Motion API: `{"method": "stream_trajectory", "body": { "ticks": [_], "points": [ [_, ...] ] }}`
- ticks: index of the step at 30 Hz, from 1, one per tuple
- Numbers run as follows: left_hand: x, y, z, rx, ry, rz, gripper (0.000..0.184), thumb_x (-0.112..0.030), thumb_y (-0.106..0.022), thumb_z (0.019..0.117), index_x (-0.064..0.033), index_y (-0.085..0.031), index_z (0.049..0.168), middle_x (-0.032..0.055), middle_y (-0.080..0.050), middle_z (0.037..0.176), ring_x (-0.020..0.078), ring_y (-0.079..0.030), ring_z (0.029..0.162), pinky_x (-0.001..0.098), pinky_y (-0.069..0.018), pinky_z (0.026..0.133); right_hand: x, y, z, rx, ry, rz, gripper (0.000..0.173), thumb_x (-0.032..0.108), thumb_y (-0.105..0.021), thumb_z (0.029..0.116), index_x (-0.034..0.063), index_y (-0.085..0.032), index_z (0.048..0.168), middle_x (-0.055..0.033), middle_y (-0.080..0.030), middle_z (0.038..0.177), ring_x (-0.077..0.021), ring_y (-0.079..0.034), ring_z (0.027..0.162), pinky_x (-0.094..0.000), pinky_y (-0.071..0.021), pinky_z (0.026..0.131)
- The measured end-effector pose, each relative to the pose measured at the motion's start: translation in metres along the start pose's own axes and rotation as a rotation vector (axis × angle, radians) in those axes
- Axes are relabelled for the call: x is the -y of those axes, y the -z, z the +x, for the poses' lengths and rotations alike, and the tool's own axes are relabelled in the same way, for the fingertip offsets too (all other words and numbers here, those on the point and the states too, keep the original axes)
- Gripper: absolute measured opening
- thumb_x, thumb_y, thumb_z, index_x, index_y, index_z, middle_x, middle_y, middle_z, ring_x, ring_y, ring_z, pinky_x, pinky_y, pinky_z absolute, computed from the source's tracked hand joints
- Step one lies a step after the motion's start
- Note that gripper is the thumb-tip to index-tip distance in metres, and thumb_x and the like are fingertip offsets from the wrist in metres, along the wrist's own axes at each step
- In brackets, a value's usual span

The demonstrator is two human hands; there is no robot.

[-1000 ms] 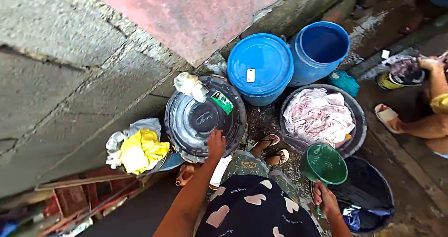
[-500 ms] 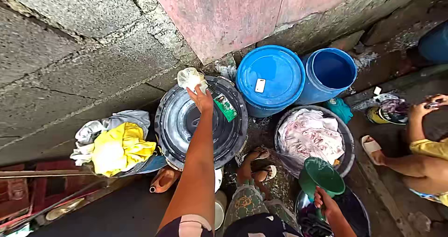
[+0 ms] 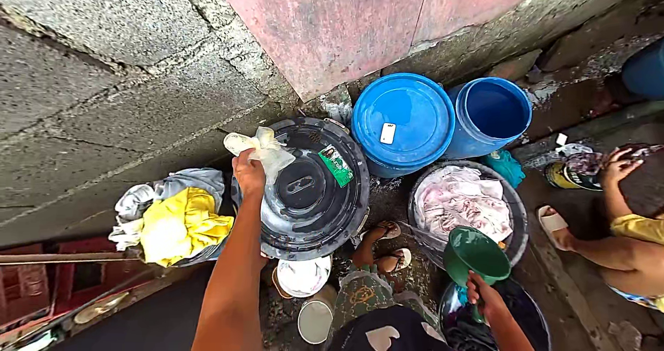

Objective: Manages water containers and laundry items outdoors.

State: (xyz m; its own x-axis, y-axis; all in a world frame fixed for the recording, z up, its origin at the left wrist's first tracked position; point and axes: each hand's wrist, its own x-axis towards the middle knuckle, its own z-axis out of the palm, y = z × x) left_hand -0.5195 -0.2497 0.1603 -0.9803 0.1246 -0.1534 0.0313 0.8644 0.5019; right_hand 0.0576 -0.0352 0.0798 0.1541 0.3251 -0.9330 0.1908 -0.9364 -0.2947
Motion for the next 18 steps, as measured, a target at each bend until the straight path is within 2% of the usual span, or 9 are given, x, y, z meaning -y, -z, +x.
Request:
{"method": "stream_trajectory", "body": {
  "ticks": [2,4,6,9,12,15,16,18],
  "points": [
    [0.001,0.013,0.005,0.026,0.018,-0.056,0.034,-0.005,-0.052,0.1037,-0.0005,-0.06,0.137,0.0315,-0.056,0.139,0.0476,-0.057,0.126,0.0642,-0.0437,0.107,0.003,-0.006,0.002,0.005,-0.001,-0.017,0.032,0.023,-0.043,0.1113,0.0127,-0.048,0.082,0.0078,-0.039,0.048,-0.0007,-0.036,0.033,-0.0164,-0.0348,0.032],
    [-0.006,0.019,0.002,0.116,0.054,-0.126,0.034,-0.006,-0.053,0.1025,0.0001,-0.059,0.135,0.0307,-0.062,0.13,0.0457,-0.066,0.114,0.0642,-0.0503,0.099,0.005,-0.008,0.002,-0.002,-0.005,-0.049,0.031,0.024,-0.043,0.1114,0.0113,-0.048,0.083,0.0069,-0.04,0.05,-0.0013,-0.036,0.034,-0.0166,-0.035,0.033],
    [-0.035,0.019,-0.01,0.243,0.054,-0.2,0.035,-0.005,-0.053,0.1019,0.0013,-0.058,0.136,0.03,-0.065,0.124,0.0426,-0.068,0.106,0.0603,-0.0528,0.094,0.009,-0.012,-0.001,-0.003,0.009,-0.069,0.032,0.024,-0.042,0.112,0.01,-0.049,0.085,0.0064,-0.041,0.051,-0.0015,-0.036,0.035,-0.0169,-0.0354,0.035],
    [-0.085,-0.006,-0.034,0.409,-0.028,-0.311,0.034,-0.001,-0.051,0.1034,0.0047,-0.054,0.137,0.0284,-0.063,0.126,0.0357,-0.069,0.099,0.0515,-0.0559,0.09,0.011,-0.016,-0.003,-0.012,0.003,-0.039,0.034,0.024,-0.041,0.1123,0.0104,-0.047,0.082,0.0062,-0.041,0.05,-0.0018,-0.037,0.035,-0.0171,-0.0358,0.035],
    [-0.135,-0.055,-0.044,0.522,-0.133,-0.39,0.035,0.001,-0.05,0.1014,0.0074,-0.055,0.135,0.0302,-0.062,0.127,0.0379,-0.069,0.101,0.0532,-0.0565,0.091,0.012,-0.018,-0.001,-0.02,-0.011,0.003,0.034,0.023,-0.041,0.1122,0.0094,-0.048,0.082,0.0055,-0.041,0.051,-0.0023,-0.038,0.036,-0.0173,-0.0361,0.035],
    [-0.193,-0.102,-0.049,0.606,-0.226,-0.376,0.036,0.0,-0.051,0.1016,0.0045,-0.056,0.137,0.0283,-0.062,0.132,0.0373,-0.069,0.106,0.0529,-0.0564,0.093,0.012,-0.019,0.0,-0.041,-0.012,0.028,0.034,0.023,-0.042,0.112,0.0097,-0.048,0.082,0.0053,-0.041,0.051,-0.0023,-0.037,0.036,-0.0176,-0.0362,0.036],
    [-0.21,-0.112,-0.048,0.654,-0.282,-0.355,0.04,-0.002,-0.053,0.1019,0.0026,-0.053,0.141,0.0279,-0.059,0.137,0.0385,-0.066,0.115,0.0541,-0.054,0.098,0.012,-0.019,0.001,-0.051,-0.014,0.036,0.034,0.022,-0.042,0.112,0.0096,-0.048,0.082,0.0052,-0.041,0.051,-0.0025,-0.037,0.036,-0.0178,-0.0361,0.036],
    [-0.233,-0.122,-0.041,0.746,-0.36,-0.287,0.057,-0.01,-0.061,0.1015,-0.0049,-0.041,0.155,0.0281,-0.048,0.151,0.0431,-0.053,0.134,0.0593,-0.0447,0.109,0.013,-0.017,0.003,-0.062,-0.028,0.041,0.034,0.023,-0.041,0.1121,0.0095,-0.047,0.082,0.0046,-0.041,0.051,-0.0033,-0.038,0.036,-0.0183,-0.0364,0.036]
  ]
}}
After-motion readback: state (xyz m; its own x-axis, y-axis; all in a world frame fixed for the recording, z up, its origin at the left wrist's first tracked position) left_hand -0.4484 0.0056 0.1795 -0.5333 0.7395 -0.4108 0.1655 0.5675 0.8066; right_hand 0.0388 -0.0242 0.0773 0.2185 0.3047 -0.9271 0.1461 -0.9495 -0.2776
